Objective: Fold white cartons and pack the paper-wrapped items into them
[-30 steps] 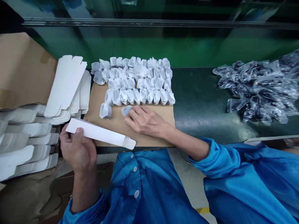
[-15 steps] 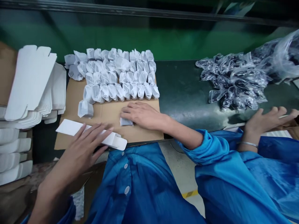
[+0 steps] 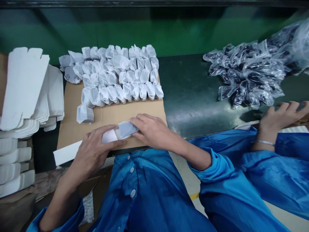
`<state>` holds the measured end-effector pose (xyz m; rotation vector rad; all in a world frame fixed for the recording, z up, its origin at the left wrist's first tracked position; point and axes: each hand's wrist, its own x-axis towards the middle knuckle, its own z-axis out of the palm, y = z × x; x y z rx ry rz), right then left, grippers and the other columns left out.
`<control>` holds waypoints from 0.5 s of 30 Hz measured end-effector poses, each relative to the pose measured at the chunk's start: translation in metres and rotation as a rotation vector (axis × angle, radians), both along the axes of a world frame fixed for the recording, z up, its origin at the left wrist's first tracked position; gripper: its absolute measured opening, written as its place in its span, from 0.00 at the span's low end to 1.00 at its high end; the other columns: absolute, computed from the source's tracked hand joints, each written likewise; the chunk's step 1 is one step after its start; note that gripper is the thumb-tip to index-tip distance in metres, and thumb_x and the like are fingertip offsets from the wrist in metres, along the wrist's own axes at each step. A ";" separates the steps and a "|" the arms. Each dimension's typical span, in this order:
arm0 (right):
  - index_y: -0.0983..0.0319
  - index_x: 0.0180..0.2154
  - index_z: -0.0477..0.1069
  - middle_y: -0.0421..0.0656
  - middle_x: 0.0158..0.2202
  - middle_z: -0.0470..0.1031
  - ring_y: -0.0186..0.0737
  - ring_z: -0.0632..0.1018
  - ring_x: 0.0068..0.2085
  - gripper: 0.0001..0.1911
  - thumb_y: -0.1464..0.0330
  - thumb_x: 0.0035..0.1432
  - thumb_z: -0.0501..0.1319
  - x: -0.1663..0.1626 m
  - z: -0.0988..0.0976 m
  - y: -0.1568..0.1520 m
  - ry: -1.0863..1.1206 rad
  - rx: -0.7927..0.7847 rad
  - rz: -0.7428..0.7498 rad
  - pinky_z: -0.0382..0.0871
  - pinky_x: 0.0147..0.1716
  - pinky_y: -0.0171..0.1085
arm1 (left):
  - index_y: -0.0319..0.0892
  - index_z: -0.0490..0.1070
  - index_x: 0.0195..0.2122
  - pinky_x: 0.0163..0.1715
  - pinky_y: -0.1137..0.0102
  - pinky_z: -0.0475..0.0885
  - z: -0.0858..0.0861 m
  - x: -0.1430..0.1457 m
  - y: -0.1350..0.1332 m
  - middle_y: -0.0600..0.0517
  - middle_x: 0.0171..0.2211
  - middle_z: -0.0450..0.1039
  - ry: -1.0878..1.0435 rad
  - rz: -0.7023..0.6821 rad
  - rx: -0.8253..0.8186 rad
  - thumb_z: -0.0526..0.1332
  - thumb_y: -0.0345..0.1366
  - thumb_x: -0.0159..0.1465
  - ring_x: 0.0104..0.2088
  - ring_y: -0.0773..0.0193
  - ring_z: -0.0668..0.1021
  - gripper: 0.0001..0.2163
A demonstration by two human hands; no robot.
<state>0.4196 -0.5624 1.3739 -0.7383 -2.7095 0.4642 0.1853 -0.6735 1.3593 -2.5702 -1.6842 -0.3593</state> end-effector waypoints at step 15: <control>0.66 0.60 0.59 0.53 0.50 0.72 0.47 0.74 0.48 0.20 0.72 0.69 0.51 -0.027 -0.014 -0.011 -0.050 0.122 0.107 0.74 0.44 0.44 | 0.47 0.75 0.45 0.49 0.56 0.67 0.000 -0.003 -0.006 0.42 0.57 0.64 -0.084 -0.085 0.111 0.55 0.19 0.61 0.58 0.48 0.68 0.18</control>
